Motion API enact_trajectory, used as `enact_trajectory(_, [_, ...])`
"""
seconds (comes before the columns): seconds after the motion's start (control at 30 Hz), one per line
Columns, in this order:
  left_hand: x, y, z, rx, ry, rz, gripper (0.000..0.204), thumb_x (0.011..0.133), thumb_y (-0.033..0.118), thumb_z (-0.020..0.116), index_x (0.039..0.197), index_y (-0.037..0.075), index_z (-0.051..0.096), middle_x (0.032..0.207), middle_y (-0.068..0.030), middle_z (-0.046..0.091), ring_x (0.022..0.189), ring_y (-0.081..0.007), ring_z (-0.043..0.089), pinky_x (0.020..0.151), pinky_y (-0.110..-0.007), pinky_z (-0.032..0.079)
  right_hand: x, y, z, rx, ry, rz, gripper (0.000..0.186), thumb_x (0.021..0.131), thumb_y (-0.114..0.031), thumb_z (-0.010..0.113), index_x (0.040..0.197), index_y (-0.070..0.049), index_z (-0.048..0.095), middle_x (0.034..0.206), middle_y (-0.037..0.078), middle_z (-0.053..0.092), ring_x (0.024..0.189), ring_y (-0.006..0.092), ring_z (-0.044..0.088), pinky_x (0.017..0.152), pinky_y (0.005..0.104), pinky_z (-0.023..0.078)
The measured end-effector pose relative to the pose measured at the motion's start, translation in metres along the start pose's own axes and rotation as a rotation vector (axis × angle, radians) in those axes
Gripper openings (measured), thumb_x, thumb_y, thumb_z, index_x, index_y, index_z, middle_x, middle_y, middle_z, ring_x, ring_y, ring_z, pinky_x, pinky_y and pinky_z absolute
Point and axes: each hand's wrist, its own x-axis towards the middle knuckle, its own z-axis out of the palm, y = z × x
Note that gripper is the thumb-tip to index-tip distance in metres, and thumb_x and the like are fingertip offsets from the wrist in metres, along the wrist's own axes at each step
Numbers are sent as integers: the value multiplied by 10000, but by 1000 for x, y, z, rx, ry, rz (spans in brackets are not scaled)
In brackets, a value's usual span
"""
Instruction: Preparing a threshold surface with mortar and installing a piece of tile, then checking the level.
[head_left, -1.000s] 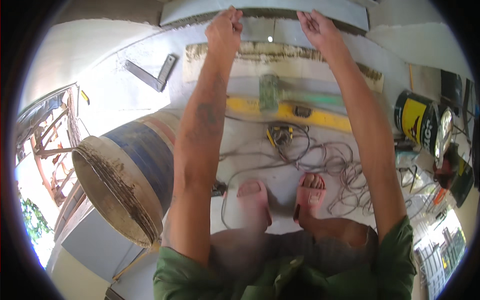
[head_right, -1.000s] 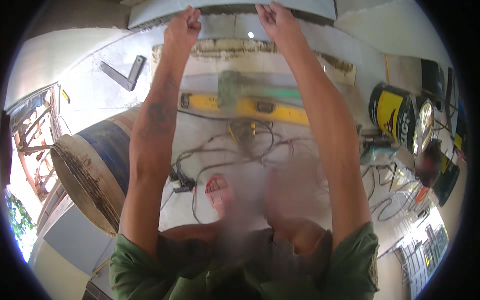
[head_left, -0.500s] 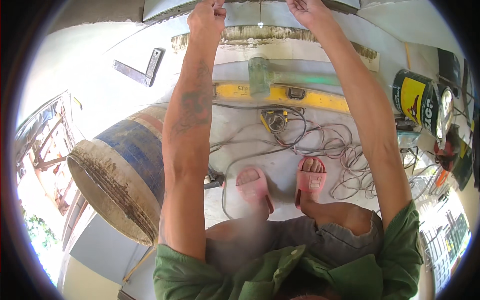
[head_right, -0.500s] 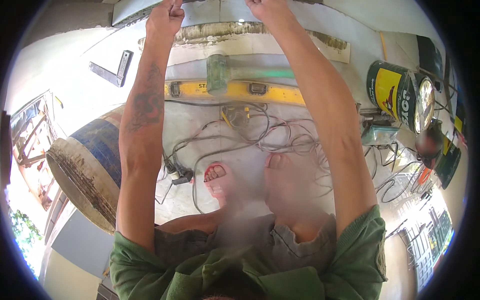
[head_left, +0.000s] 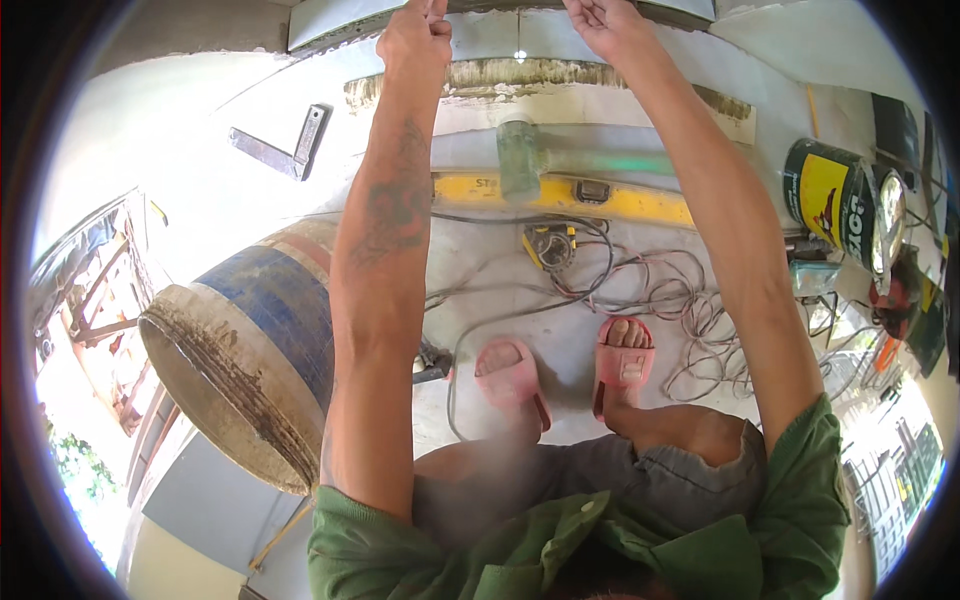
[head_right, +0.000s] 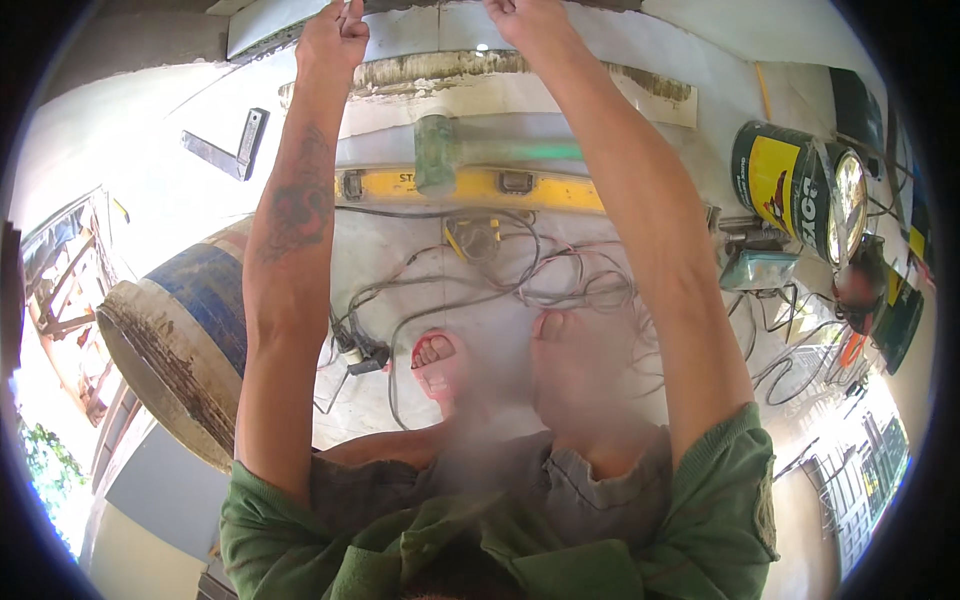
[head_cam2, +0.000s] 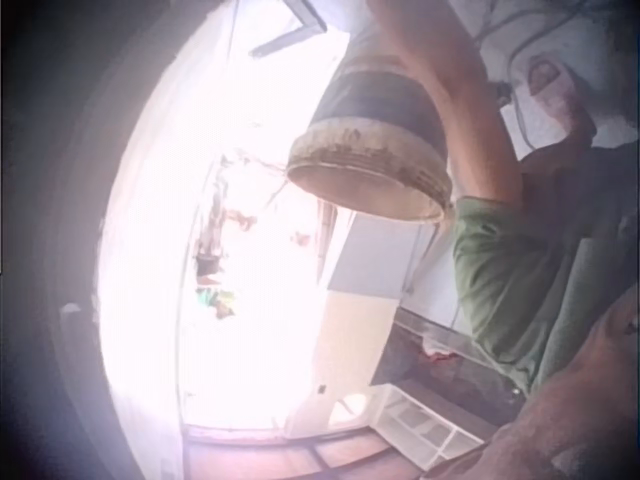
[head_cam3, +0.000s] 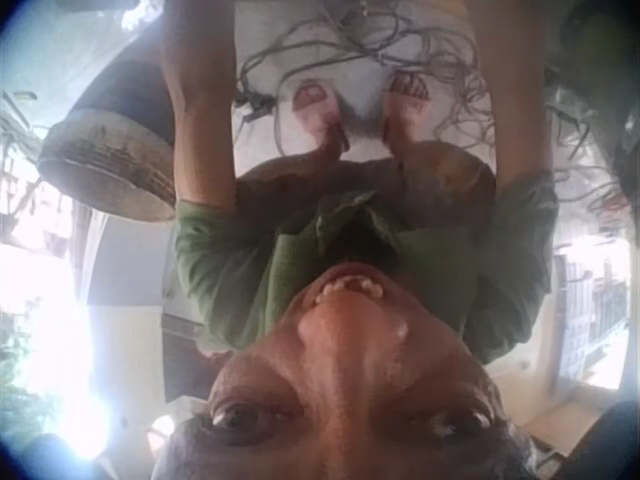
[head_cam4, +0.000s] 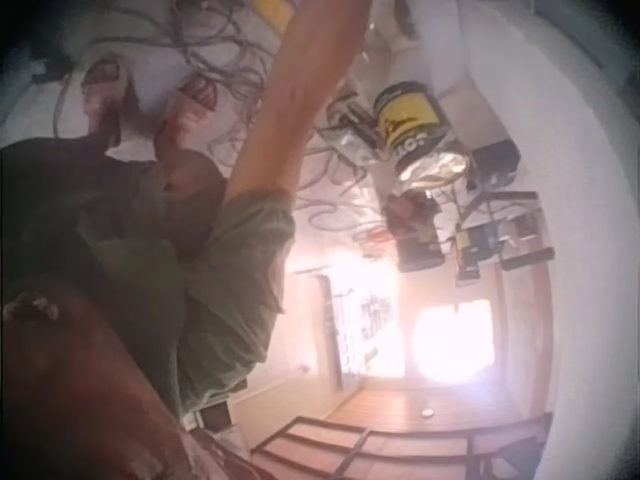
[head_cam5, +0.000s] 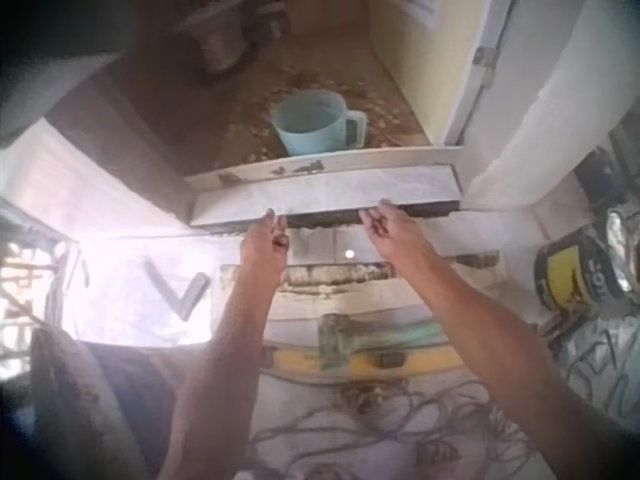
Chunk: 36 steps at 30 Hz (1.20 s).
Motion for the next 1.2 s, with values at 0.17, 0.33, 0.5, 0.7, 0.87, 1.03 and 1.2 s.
enact_trajectory(0.17, [4,7,-7,29,57,8,128,884,66,593,989,34,528,859,-54,581,806,-170,625,449,-240,328,8,8,-2,37,-20,112,250,925,-98,529,1148,2,474,1039,130,538,1006,295,564,754,326,542])
enact_trajectory(0.33, [-2,-7,6,-15,70,1,133,885,77,592,983,42,509,829,-51,558,773,-161,613,446,-238,333,20,-5,-29,40,-240,-9,244,918,-88,536,1132,17,482,1023,137,543,991,282,557,782,338,535])
enact_trajectory(0.5, [8,2,-11,38,-17,21,140,892,95,587,988,36,502,825,-54,553,755,-157,603,451,-237,342,-2,6,-2,74,22,18,235,913,-59,532,1129,25,492,1008,148,545,960,268,560,766,332,537])
enact_trajectory(0.7, [3,14,-7,21,9,-14,185,892,86,578,1028,6,482,889,-107,573,763,-175,584,473,-257,345,-4,11,8,45,36,52,251,911,-67,545,1138,25,486,1002,144,540,920,253,574,715,325,545])
enact_trajectory(0.87, [-29,6,27,-31,36,-41,133,908,43,520,1021,-17,486,890,-127,597,719,-161,537,505,-279,340,28,-8,-31,-537,-539,-380,170,904,-80,533,1056,-3,521,888,124,539,826,233,578,656,365,526])
enact_trajectory(1.03, [-23,8,2,-5,187,10,100,845,5,552,943,-14,551,812,-87,586,582,-129,467,479,-264,351,-18,18,4,67,-47,53,237,909,-72,552,1091,56,469,1091,166,523,1050,324,552,743,308,540])
enact_trajectory(1.2, [-21,12,3,-10,37,-27,44,841,13,571,874,13,600,761,-60,567,579,-120,459,454,-251,323,-45,5,32,33,92,12,262,884,-87,593,1085,50,496,1068,165,526,1014,319,560,716,305,506])
